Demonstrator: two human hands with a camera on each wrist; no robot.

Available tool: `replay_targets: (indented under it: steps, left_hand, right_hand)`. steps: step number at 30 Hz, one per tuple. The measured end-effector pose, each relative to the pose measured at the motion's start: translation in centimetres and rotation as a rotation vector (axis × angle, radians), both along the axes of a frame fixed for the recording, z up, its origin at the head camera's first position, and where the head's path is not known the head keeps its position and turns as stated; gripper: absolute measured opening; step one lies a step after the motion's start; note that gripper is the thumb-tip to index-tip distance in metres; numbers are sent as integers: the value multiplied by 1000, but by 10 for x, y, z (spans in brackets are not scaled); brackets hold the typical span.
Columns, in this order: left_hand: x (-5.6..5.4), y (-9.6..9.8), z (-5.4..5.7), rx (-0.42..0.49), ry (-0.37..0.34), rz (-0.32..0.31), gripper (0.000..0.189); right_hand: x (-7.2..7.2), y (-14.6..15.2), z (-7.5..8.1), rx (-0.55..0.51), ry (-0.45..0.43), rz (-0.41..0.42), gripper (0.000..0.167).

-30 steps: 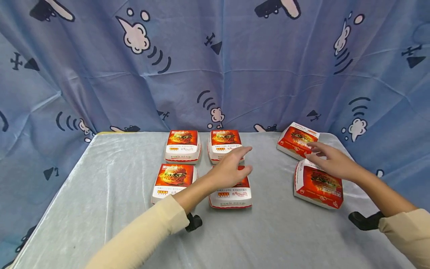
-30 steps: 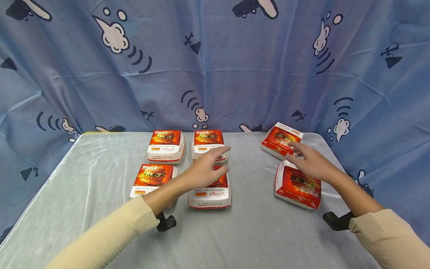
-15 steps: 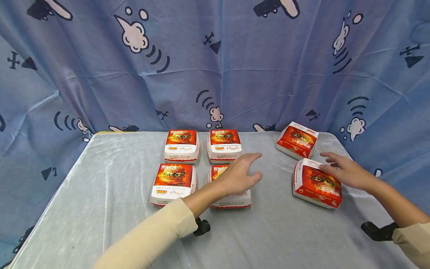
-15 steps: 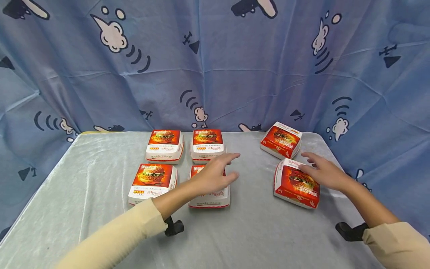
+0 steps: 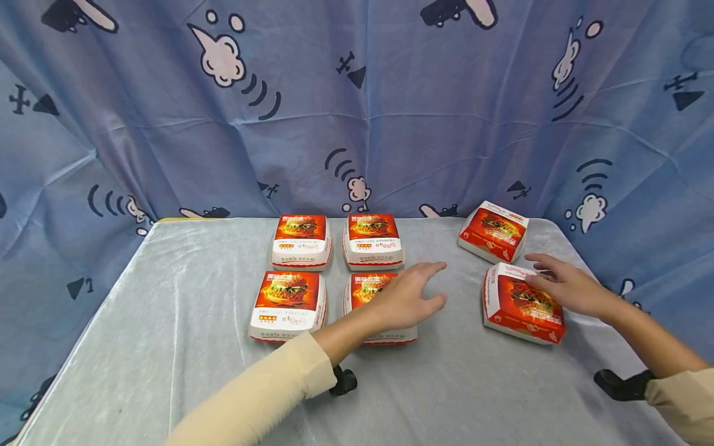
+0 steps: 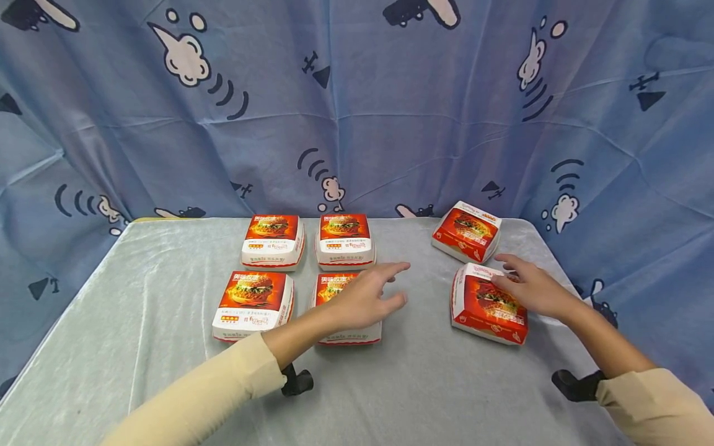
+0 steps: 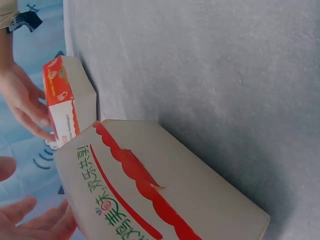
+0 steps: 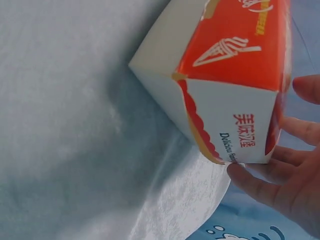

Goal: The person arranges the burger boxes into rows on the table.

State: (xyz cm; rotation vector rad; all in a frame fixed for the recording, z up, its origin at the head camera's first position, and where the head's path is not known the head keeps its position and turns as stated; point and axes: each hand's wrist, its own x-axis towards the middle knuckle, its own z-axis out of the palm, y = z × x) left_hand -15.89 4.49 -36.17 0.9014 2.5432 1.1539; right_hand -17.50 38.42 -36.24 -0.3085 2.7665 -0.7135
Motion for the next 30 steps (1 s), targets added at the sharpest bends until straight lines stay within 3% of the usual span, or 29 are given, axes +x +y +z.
replay_targets:
  steps: [16,24,30]
  left_hand:
    - [4,6,1,7,-4,-86,55]
    - [7,9,2,-36,-2,-120,58]
    - [10,15,3,-128,7,-175,62]
  right_hand:
    - [-3,-22,-2,-33,35,50,56]
    - [-5,-39,0,-32,22,48,61]
    - [-5,-47,0,-60,25,51,62]
